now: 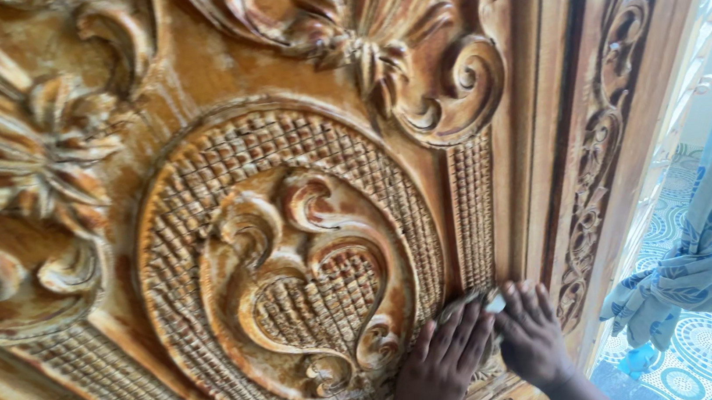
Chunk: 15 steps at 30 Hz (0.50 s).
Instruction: The person uses a white cloth to wipe and polish the surface of an ornately carved wooden panel. They move the cloth over the raised floral and scroll motifs, cleaning the grooves and flat areas of the wood.
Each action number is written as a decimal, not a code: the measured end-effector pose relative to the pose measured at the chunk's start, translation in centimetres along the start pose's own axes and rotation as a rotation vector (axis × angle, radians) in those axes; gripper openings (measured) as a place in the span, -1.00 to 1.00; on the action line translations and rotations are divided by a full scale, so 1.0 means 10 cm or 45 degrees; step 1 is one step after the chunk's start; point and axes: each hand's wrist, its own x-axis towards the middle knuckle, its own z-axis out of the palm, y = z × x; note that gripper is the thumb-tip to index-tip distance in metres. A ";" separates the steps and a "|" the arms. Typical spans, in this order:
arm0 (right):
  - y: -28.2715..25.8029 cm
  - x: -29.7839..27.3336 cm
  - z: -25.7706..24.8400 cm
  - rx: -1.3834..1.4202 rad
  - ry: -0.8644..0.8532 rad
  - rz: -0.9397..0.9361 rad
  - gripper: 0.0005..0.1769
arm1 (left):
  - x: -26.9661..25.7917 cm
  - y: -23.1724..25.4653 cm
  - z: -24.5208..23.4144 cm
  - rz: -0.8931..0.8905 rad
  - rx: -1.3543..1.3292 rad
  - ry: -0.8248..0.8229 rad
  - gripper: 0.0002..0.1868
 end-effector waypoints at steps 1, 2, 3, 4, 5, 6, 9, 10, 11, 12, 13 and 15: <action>0.03 0.09 -0.05 0.002 0.023 0.050 -0.45 | 0.14 0.01 -0.03 -0.012 0.002 -0.009 -0.42; 0.02 0.15 -0.08 0.004 0.047 0.097 -0.47 | 0.27 0.02 -0.04 -0.026 0.005 -0.016 -0.41; -0.02 0.19 -0.10 0.058 0.043 0.151 -0.40 | 0.35 0.03 -0.06 -0.040 0.009 -0.023 -0.41; -0.07 0.21 -0.09 0.112 0.041 0.203 -0.34 | 0.39 0.02 -0.08 -0.054 0.011 0.017 -0.41; -0.11 0.22 -0.07 0.166 0.040 0.254 -0.28 | 0.40 0.01 -0.09 -0.068 0.012 0.057 -0.42; -0.16 0.19 -0.05 0.213 0.011 0.235 -0.28 | 0.40 0.01 -0.09 -0.084 0.012 0.096 -0.42; -0.30 -0.02 0.09 0.335 -0.052 0.156 -0.12 | 0.20 -0.04 -0.07 -0.018 -0.091 0.107 -0.49; -0.34 -0.12 0.16 0.366 -0.058 0.111 -0.04 | 0.10 -0.06 -0.05 0.009 -0.084 0.117 -0.52; -0.39 -0.22 0.22 0.397 -0.064 0.067 0.05 | 0.00 -0.07 -0.02 0.036 -0.079 0.127 -0.55; -0.44 -0.31 0.30 0.388 -0.049 0.060 0.10 | -0.10 -0.08 0.00 0.063 -0.069 0.137 -0.57; -0.51 -0.39 0.40 0.380 -0.034 0.053 0.16 | -0.19 -0.09 0.03 0.044 -0.047 0.209 -0.60; -0.63 -0.48 0.61 0.301 0.008 0.042 0.13 | -0.36 -0.12 0.10 0.008 0.003 0.357 -0.66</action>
